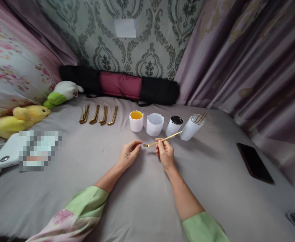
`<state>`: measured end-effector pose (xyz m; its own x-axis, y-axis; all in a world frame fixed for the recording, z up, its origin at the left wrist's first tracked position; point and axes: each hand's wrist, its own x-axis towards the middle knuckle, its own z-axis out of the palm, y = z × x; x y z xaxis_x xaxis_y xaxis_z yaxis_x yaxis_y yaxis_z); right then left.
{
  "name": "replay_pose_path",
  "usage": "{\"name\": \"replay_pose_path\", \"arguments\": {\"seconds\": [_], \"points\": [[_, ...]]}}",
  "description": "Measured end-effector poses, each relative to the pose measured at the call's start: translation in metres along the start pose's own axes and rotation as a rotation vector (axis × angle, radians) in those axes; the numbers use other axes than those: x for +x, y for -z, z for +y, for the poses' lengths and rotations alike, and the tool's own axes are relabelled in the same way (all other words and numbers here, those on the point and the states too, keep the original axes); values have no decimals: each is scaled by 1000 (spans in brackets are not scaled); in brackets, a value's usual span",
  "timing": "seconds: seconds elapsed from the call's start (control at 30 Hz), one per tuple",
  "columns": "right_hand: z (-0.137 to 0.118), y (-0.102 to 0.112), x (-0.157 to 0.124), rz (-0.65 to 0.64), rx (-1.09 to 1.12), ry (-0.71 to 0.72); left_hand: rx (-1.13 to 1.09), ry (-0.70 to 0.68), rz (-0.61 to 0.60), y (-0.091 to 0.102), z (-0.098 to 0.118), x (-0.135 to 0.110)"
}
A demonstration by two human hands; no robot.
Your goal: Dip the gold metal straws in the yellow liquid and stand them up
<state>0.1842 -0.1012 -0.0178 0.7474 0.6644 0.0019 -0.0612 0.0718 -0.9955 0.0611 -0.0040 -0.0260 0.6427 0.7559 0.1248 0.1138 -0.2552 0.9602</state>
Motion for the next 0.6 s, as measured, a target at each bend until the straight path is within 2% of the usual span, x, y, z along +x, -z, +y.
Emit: {"name": "replay_pose_path", "arguments": {"seconds": [0.17, 0.43, 0.6], "points": [[1, 1, -1, 9, -19, 4, -335, 265, -75, -4, 7, 1], [0, 4, 0, 7, -59, 27, -731, 459, -256, -5, 10, -3], [-5, 7, 0, -36, -85, 40, -871, 532, -323, -4, 12, -3]]}}
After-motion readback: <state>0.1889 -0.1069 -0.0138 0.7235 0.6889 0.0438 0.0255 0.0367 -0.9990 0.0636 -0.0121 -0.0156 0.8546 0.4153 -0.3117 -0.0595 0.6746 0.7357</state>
